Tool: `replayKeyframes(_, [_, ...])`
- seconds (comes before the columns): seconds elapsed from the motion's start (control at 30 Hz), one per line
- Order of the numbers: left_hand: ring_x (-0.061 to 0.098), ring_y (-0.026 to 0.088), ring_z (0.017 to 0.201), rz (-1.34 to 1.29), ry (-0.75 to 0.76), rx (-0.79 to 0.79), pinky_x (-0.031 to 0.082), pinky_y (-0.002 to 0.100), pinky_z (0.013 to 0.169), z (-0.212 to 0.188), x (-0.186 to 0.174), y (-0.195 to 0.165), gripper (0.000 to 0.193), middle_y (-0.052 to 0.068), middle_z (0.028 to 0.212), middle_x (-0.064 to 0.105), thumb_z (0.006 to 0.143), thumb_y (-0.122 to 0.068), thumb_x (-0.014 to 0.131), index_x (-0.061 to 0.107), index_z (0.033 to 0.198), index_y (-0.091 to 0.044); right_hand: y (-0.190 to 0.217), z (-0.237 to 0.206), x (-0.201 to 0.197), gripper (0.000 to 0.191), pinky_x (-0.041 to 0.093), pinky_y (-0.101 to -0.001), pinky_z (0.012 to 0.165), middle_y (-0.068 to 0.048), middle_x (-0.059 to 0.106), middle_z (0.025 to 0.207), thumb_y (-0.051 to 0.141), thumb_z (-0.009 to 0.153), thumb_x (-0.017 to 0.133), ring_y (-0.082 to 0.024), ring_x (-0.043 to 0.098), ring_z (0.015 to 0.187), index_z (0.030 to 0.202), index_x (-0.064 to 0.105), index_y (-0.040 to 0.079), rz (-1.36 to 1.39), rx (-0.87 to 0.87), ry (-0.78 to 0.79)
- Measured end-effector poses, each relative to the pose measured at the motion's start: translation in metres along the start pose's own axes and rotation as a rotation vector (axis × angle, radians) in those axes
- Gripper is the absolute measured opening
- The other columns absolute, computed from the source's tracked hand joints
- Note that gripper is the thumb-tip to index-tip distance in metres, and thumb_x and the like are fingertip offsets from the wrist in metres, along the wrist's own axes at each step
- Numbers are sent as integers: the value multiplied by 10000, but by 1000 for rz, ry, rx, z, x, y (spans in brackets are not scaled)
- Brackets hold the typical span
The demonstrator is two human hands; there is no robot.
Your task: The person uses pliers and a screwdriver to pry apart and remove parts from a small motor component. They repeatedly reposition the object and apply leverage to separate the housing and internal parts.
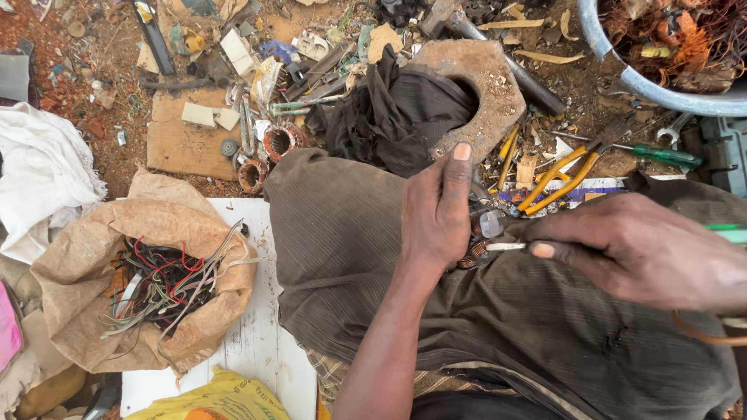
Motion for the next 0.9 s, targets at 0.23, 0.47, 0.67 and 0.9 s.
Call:
replayKeyframes(0.23, [609, 286, 577, -13, 34, 45, 452, 433, 608, -2, 1, -12, 613, 156, 617, 570, 1079, -494, 360, 665, 910, 10, -2, 3, -7, 325, 563, -447, 663, -87, 791, 781, 331, 890, 701, -271, 772, 714, 1169, 745, 170, -37, 238, 185])
replayKeyframes(0.47, [591, 279, 577, 6, 45, 52, 444, 432, 607, -1, 7, -12, 622, 148, 627, 573, 1092, -493, 341, 636, 850, -1, 2, 0, 0, 294, 565, -415, 619, -91, 794, 775, 279, 884, 688, -267, 771, 656, 1125, 746, 121, 101, 148, 81])
replayKeyframes(0.67, [549, 257, 576, -62, -40, 6, 425, 431, 577, -3, 14, -5, 567, 137, 615, 551, 1088, -438, 369, 626, 829, -5, -5, -14, 26, 241, 536, -361, 581, -92, 743, 649, 311, 948, 695, -234, 670, 557, 1151, 770, 205, -58, 522, 87])
replayKeyframes(0.9, [551, 262, 603, -49, -41, -53, 438, 428, 612, -11, 23, 5, 496, 149, 651, 569, 1081, -394, 419, 618, 851, -3, -4, -26, 52, 243, 488, -393, 461, -151, 689, 591, 174, 830, 720, -265, 613, 451, 1049, 760, 75, 268, 286, -364])
Point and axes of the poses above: each hand's wrist, its own z-axis towards the middle knuckle, its own x-axis out of the palm, y = z × x, the point moved 3 cm from there along z, towards the middle knuckle
